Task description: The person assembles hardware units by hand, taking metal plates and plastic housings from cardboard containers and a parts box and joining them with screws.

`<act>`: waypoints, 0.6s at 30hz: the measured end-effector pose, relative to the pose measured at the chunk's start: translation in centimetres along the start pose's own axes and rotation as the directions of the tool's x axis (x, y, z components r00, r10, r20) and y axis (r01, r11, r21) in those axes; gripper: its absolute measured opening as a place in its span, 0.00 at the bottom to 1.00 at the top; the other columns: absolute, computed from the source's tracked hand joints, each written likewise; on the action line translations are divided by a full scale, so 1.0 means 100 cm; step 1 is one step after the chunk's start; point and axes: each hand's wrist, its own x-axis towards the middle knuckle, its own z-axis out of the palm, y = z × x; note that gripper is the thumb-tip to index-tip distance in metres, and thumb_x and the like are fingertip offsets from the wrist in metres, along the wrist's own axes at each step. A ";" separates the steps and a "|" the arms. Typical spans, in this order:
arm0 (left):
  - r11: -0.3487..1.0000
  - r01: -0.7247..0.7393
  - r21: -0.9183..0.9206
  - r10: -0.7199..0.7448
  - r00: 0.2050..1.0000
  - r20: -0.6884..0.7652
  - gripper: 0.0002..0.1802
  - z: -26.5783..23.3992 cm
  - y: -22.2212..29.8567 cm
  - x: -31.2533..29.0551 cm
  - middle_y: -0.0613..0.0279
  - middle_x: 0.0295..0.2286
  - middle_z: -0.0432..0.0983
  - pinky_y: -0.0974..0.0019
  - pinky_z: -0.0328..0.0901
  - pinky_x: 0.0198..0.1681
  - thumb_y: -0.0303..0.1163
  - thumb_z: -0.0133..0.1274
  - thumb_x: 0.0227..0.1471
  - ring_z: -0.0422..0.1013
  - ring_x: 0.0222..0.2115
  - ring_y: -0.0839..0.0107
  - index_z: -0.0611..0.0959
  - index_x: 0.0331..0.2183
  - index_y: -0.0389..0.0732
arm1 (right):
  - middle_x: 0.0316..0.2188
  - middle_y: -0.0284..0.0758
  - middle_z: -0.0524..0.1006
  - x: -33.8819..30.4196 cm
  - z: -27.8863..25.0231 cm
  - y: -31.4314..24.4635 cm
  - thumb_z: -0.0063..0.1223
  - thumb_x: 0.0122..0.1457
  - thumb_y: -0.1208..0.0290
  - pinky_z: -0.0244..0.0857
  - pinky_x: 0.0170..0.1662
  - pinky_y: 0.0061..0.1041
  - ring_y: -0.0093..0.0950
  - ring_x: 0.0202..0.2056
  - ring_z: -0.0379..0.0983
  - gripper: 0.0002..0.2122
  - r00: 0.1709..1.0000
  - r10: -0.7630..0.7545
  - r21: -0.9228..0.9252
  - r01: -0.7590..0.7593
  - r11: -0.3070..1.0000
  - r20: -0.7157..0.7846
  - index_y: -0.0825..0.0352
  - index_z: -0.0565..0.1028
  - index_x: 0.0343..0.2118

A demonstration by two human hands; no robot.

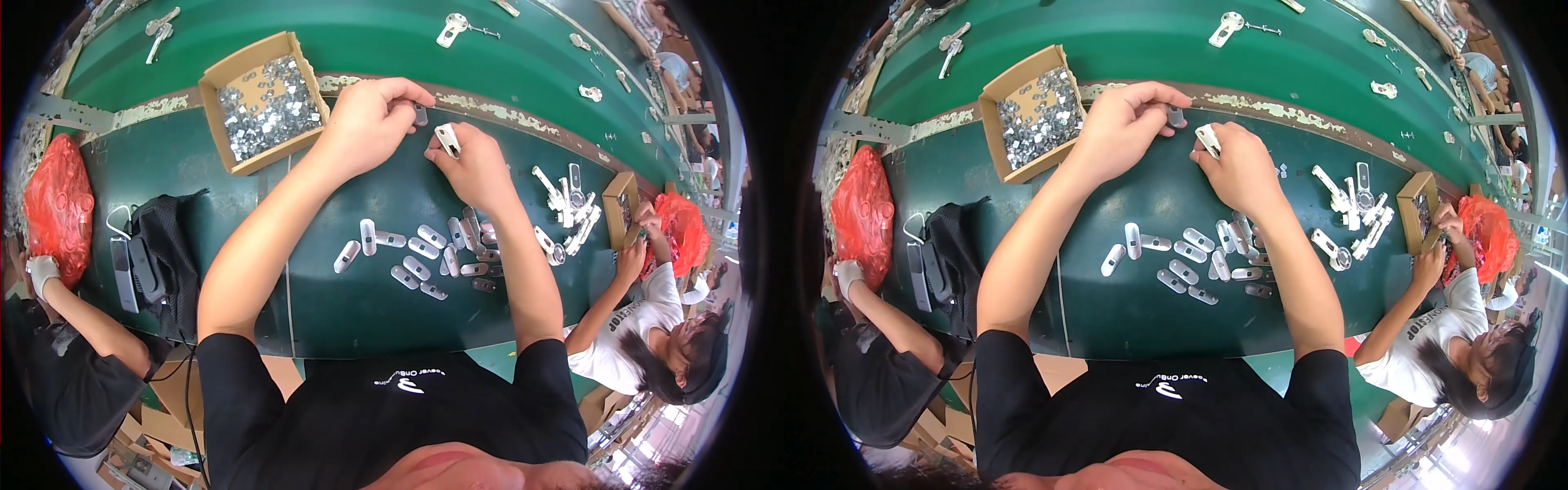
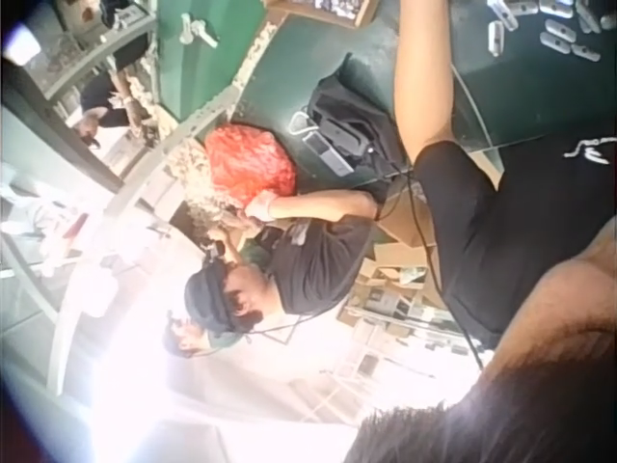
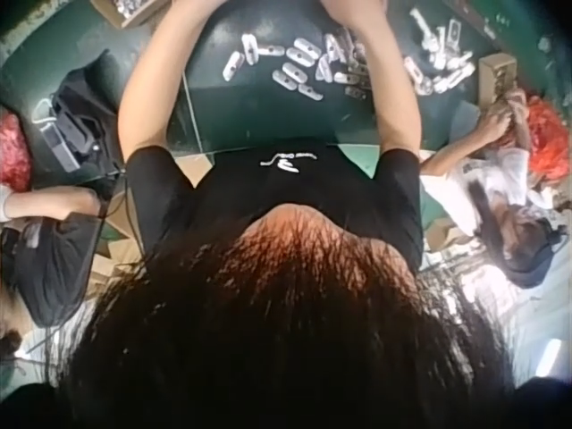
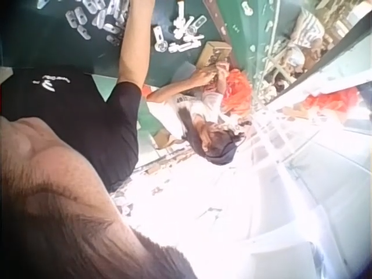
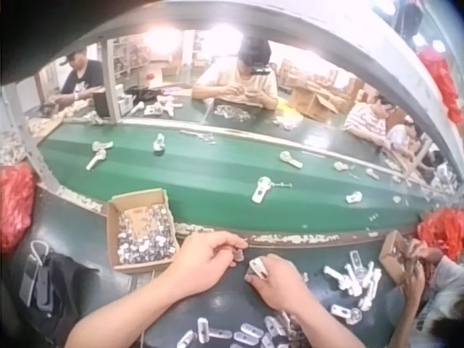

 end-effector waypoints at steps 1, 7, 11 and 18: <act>0.998 0.039 -0.059 -0.038 0.999 0.011 0.13 0.003 -0.003 0.002 0.54 0.32 0.85 0.66 0.74 0.40 0.21 0.49 0.57 0.81 0.33 0.71 0.86 0.41 0.33 | 0.36 0.45 0.80 -0.001 0.001 0.001 0.64 0.56 0.70 0.70 0.42 0.41 0.46 0.38 0.78 0.08 1.000 -0.008 -0.005 0.008 1.000 -0.015 0.68 0.80 0.35; 0.989 0.018 -0.147 -0.013 0.999 0.035 0.13 0.017 -0.024 0.004 0.55 0.36 0.84 0.67 0.75 0.43 0.20 0.48 0.62 0.82 0.38 0.71 0.82 0.46 0.33 | 0.23 0.32 0.78 -0.009 -0.005 0.001 0.65 0.59 0.71 0.67 0.26 0.23 0.19 0.24 0.74 0.06 0.951 0.308 0.509 -0.252 0.823 -0.027 0.68 0.80 0.33; 0.963 0.037 -0.268 -0.021 0.998 0.063 0.20 0.026 -0.024 -0.002 0.58 0.40 0.83 0.69 0.76 0.45 0.14 0.49 0.61 0.80 0.42 0.73 0.75 0.54 0.34 | 0.21 0.26 0.77 -0.009 -0.001 0.000 0.65 0.60 0.73 0.64 0.24 0.16 0.14 0.22 0.72 0.04 0.950 0.283 0.726 -0.102 0.680 -0.132 0.67 0.80 0.33; 0.906 0.072 -0.417 -0.074 0.997 0.012 0.08 0.031 -0.032 0.003 0.59 0.37 0.84 0.71 0.75 0.40 0.23 0.56 0.62 0.79 0.37 0.75 0.81 0.44 0.33 | 0.23 0.28 0.78 -0.004 0.003 -0.003 0.64 0.60 0.75 0.65 0.25 0.17 0.15 0.24 0.72 0.04 0.946 0.288 0.673 -0.117 0.731 -0.148 0.68 0.80 0.34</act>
